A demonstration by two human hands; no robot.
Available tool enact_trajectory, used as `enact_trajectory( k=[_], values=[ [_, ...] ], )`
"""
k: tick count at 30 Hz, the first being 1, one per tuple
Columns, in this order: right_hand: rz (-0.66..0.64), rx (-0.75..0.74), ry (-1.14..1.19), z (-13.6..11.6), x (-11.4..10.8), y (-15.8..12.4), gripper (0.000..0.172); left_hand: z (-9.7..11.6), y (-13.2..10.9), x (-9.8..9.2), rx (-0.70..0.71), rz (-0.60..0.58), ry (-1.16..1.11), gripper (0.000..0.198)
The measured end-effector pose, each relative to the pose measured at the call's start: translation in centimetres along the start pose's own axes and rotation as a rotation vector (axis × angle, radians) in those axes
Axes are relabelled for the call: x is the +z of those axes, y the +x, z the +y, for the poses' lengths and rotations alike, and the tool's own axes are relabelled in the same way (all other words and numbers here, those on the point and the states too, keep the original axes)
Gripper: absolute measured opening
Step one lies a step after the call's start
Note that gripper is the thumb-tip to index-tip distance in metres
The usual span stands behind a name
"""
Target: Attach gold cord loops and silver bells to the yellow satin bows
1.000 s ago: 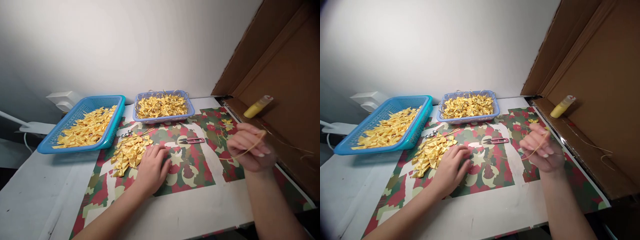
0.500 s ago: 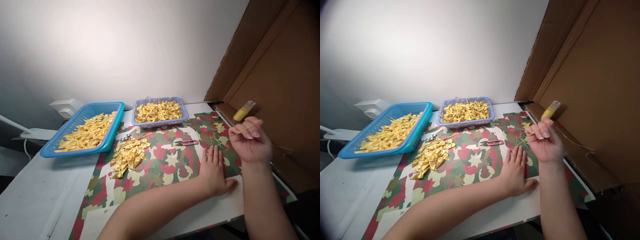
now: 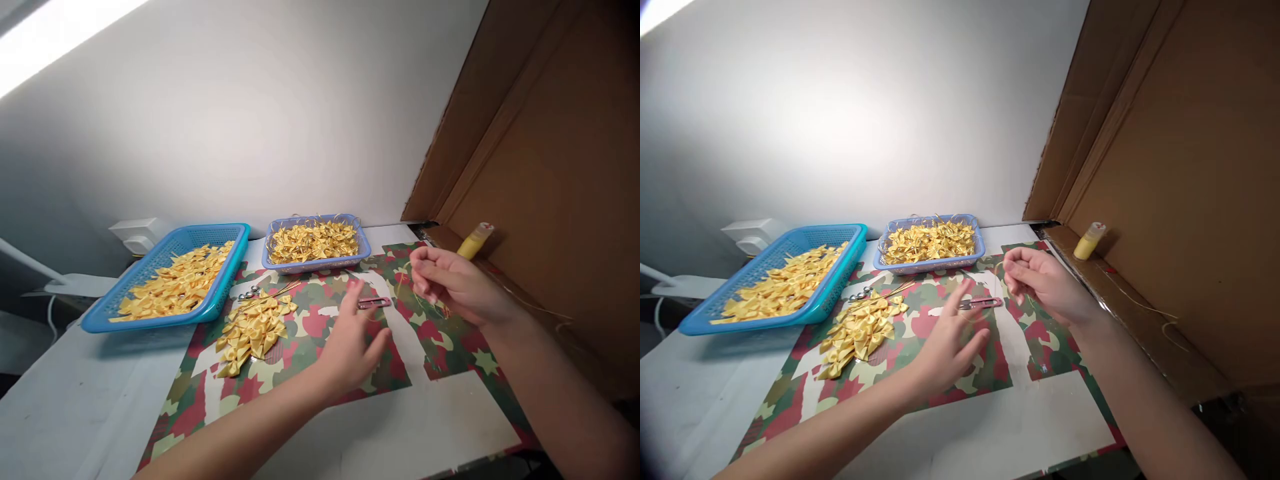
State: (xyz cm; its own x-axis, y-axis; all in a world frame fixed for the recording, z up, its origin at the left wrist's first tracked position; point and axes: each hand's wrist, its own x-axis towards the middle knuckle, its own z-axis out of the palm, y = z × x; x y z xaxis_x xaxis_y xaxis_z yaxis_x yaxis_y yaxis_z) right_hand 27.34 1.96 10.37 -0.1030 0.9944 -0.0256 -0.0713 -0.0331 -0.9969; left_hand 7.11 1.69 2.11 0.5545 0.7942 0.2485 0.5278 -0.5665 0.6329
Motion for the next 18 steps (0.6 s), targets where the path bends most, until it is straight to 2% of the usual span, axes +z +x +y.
enact_trajectory(
  k=[2,4,7,8,9,11,12,13,14,15,18],
  values=[
    [-0.088,0.03,-0.079,-0.7,1.2,1.1,0.033,-1.4,-0.9,-1.9,-0.073,0.13,0.022,0.042],
    [-0.163,0.057,-0.142,-1.2,2.4,2.0,0.033,-2.5,-1.4,-3.5,-0.161,0.208,-0.005,0.051],
    [-0.272,0.091,-0.196,-1.2,4.4,2.7,0.03,-2.9,-2.5,-5.3,-0.306,0.118,-0.184,0.062],
    [-0.307,0.101,-0.211,-1.1,5.1,2.9,0.028,-2.8,-3.1,-5.6,-0.345,0.139,-0.225,0.061],
    [-0.336,0.11,-0.228,-1.1,5.8,3.0,0.027,-2.5,-3.9,-5.8,-0.359,0.229,-0.238,0.059],
    [-0.368,0.124,-0.269,-1.0,7.0,3.3,0.024,-2.0,-5.4,-6.0,-0.296,0.515,-0.245,0.045],
    [-0.374,0.129,-0.291,-1.1,7.6,3.4,0.023,-1.7,-6.2,-6.2,-0.267,0.622,-0.277,0.038],
    [-0.374,0.131,-0.309,-1.2,8.0,3.6,0.022,-1.6,-6.8,-6.3,-0.272,0.667,-0.352,0.033],
    [-0.375,0.13,-0.32,-1.3,8.5,3.9,0.021,-1.5,-7.3,-6.5,-0.316,0.64,-0.467,0.033],
    [-0.378,0.126,-0.329,-1.5,8.8,4.1,0.019,-1.4,-7.6,-6.7,-0.365,0.55,-0.609,0.037],
    [-0.399,0.101,-0.345,-2.0,9.8,4.5,0.017,-1.0,-7.3,-7.3,-0.453,0.107,-1.115,0.055]
  ],
)
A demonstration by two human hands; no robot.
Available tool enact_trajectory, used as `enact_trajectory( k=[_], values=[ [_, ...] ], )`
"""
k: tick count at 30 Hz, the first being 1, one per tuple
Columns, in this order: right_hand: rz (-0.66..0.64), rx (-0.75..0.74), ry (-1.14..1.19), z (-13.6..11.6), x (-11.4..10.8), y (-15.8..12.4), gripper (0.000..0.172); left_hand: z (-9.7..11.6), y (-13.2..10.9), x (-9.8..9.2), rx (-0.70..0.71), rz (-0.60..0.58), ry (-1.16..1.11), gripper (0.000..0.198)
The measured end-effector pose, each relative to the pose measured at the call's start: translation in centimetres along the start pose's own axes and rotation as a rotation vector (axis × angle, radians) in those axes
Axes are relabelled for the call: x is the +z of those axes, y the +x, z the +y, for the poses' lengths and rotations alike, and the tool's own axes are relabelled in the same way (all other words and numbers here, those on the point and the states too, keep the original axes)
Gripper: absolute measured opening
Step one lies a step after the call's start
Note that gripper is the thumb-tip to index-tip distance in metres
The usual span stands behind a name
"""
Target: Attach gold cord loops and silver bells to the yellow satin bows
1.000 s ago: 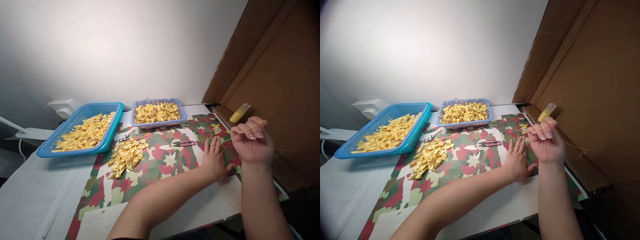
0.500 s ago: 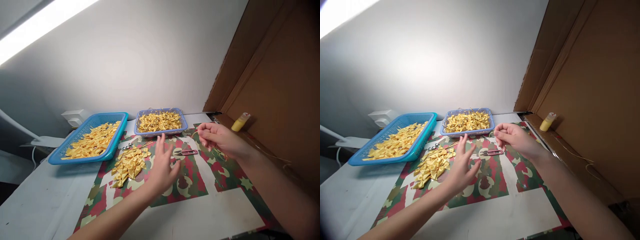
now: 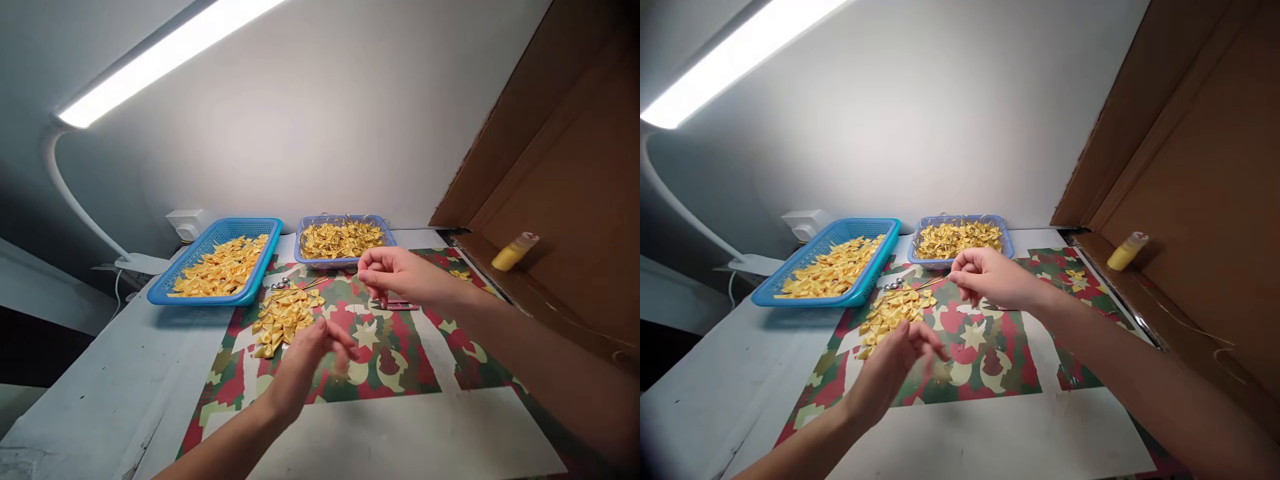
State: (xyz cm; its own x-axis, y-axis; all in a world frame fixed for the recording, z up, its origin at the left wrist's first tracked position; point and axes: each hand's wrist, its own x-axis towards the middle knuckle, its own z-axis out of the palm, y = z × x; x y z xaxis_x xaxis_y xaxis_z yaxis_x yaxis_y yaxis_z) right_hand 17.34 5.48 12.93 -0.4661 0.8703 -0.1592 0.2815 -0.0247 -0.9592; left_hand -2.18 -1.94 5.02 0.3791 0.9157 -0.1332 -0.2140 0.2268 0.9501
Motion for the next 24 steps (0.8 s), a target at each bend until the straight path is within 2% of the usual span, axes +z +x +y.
enact_trajectory(
  k=[2,3,5,7,8,11,14,16,20,24],
  values=[
    [-0.027,-0.016,0.009,-0.2,0.6,0.0,0.016,0.8,1.0,0.4,-0.142,-0.214,-0.267,0.061],
    [-0.036,-0.02,0.018,0.0,1.1,-0.2,0.015,1.3,1.8,0.6,-0.164,-0.239,-0.382,0.061],
    [-0.039,-0.02,0.043,0.9,2.4,-0.7,0.014,2.2,3.7,0.6,-0.077,-0.141,-0.537,0.054],
    [-0.008,0.023,0.08,2.7,4.0,-1.3,0.018,2.8,5.7,0.1,0.03,-0.006,-0.552,0.039],
    [0.016,0.054,0.113,4.0,4.9,-1.5,0.019,3.0,6.5,-0.4,0.063,0.041,-0.503,0.031],
    [0.057,0.101,0.232,7.8,7.3,-1.9,0.023,3.0,7.7,-1.7,0.028,0.017,-0.397,0.031],
    [-0.06,0.164,0.232,10.1,8.3,-1.9,0.018,2.5,7.1,-2.5,-0.06,-0.052,-0.234,0.031],
    [-0.045,0.154,0.22,10.2,7.9,-1.9,0.016,2.3,6.3,-2.8,-0.109,-0.096,-0.11,0.031],
    [0.159,0.066,0.326,9.3,5.8,-1.5,0.03,2.0,5.2,-2.9,-0.155,-0.168,0.09,0.036],
    [0.083,0.065,0.589,9.5,5.3,-0.9,0.034,1.6,4.7,-2.2,-0.045,-0.273,0.426,0.037]
  ],
)
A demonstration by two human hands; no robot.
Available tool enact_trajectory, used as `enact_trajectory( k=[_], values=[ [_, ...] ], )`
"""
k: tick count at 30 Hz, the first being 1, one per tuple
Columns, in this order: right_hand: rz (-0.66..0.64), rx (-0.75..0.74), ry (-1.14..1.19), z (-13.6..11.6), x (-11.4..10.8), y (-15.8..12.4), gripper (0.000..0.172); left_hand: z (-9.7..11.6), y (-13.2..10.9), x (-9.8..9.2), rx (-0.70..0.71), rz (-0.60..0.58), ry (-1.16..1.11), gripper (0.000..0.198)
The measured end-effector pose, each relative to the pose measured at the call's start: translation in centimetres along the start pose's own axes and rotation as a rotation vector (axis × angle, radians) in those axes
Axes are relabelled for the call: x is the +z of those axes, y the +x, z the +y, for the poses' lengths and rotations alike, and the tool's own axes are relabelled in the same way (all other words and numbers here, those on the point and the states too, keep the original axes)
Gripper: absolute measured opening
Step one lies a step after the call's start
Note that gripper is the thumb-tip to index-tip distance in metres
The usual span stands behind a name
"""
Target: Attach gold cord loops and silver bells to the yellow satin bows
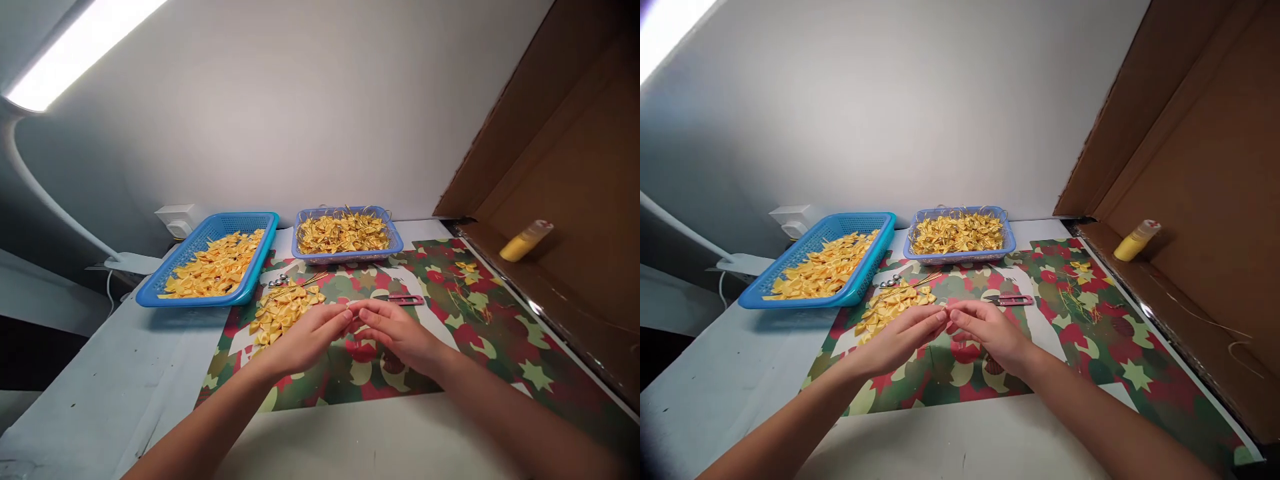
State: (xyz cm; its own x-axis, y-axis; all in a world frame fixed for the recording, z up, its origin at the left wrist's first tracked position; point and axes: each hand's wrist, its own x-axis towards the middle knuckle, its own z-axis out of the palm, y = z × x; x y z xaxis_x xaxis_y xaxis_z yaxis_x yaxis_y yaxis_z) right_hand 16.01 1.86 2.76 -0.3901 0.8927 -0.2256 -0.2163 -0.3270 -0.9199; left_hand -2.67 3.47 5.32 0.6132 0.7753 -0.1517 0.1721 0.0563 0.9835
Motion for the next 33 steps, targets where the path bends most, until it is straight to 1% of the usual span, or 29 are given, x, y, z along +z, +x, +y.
enact_trajectory(
  k=[2,3,6,8,11,14,18,21,23,25,27,29,30,33],
  values=[
    [0.019,0.006,0.112,0.7,0.1,0.2,0.03,0.0,0.0,0.5,0.034,-0.031,0.168,0.037],
    [0.033,-0.004,0.144,1.0,0.2,0.3,0.027,0.0,0.0,0.7,0.029,-0.043,0.208,0.037],
    [0.034,-0.069,0.151,1.6,0.4,0.5,0.025,-0.6,0.0,1.1,-0.017,-0.08,0.22,0.037],
    [0.08,-0.099,0.109,1.7,0.2,0.6,0.029,-1.5,0.2,1.4,-0.038,-0.077,0.076,0.037],
    [0.232,-0.116,0.027,1.5,-0.6,0.7,0.034,-3.3,0.8,1.8,-0.034,-0.003,-0.241,0.042],
    [0.329,-0.159,-0.042,1.5,-1.5,0.7,0.035,-4.7,1.4,2.3,-0.033,0.067,-0.409,0.044],
    [0.38,-0.246,-0.167,2.1,-2.1,0.5,0.024,-5.0,1.9,2.7,-0.039,0.143,-0.609,0.039],
    [0.395,-0.4,-0.422,2.8,-2.2,0.2,0.012,-4.6,2.1,2.8,-0.026,0.256,-0.835,0.034],
    [0.371,-0.492,-0.609,3.1,-2.1,0.0,0.01,-4.6,2.2,2.7,-0.03,0.336,-0.929,0.027],
    [0.316,-0.555,-0.722,3.3,-2.0,-0.2,0.011,-4.8,2.1,2.7,-0.051,0.405,-0.874,0.024],
    [0.253,-0.645,-0.81,3.2,-2.0,-0.4,0.012,-5.0,2.0,2.7,-0.087,0.428,-0.705,0.028],
    [0.212,-0.75,-0.903,3.0,-2.0,-0.5,0.013,-5.1,1.7,2.9,-0.12,0.369,-0.474,0.028],
    [0.208,-0.792,-0.951,3.0,-2.1,-0.5,0.014,-5.2,1.5,2.9,-0.114,0.33,-0.356,0.027],
    [0.224,-0.843,-1.064,3.0,-2.2,-0.5,0.017,-5.1,1.2,3.1,0.001,0.261,-0.013,0.021]
  ],
)
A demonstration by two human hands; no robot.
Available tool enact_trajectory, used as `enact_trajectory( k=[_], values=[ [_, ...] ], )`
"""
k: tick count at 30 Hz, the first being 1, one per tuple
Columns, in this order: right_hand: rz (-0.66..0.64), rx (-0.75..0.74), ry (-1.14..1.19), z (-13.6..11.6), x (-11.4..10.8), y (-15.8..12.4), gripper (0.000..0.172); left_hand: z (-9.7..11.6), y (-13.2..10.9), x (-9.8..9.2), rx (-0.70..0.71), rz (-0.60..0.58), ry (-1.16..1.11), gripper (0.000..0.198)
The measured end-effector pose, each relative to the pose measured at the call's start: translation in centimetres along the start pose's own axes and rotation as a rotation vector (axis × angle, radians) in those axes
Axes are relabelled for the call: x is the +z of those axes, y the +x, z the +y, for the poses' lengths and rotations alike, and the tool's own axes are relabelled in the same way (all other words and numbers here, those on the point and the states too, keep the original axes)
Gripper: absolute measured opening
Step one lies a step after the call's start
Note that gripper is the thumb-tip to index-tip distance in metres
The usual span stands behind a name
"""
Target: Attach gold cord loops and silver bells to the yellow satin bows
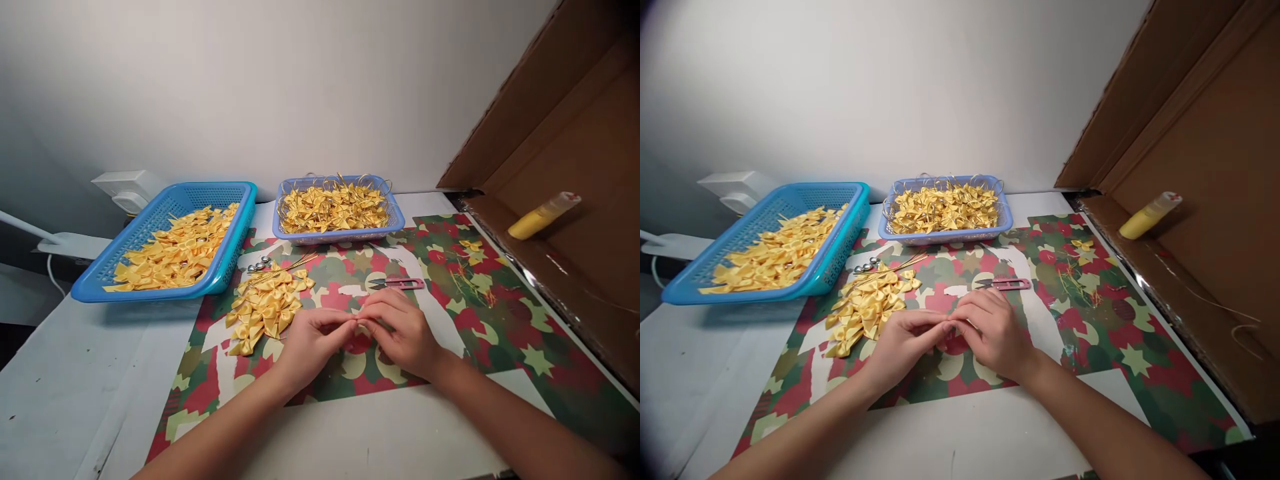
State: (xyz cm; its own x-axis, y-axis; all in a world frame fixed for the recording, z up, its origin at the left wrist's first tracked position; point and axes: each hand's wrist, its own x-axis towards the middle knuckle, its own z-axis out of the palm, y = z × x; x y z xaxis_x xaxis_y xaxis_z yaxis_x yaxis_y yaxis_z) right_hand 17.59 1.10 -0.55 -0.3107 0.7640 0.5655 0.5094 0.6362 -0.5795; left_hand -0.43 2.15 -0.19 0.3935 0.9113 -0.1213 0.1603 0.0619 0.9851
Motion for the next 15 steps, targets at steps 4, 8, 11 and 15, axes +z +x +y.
enact_trajectory(
  k=[4,8,11,15],
  values=[
    [-0.03,0.017,0.034,-0.18,0.25,-0.09,0.018,-0.11,-0.3,0.12,0.167,0.001,0.242,0.017],
    [-0.071,0.209,0.253,-0.55,0.14,0.08,0.011,-0.21,-0.74,0.18,0.252,0.016,0.208,0.016],
    [-0.207,0.329,0.41,-0.42,-0.29,0.3,0.009,-0.11,-0.93,0.12,0.226,0.002,0.066,0.015],
    [-0.319,0.366,0.525,-0.08,-0.63,0.44,0.01,-0.13,-0.81,-0.03,0.119,0.022,-0.064,0.014]
  ],
)
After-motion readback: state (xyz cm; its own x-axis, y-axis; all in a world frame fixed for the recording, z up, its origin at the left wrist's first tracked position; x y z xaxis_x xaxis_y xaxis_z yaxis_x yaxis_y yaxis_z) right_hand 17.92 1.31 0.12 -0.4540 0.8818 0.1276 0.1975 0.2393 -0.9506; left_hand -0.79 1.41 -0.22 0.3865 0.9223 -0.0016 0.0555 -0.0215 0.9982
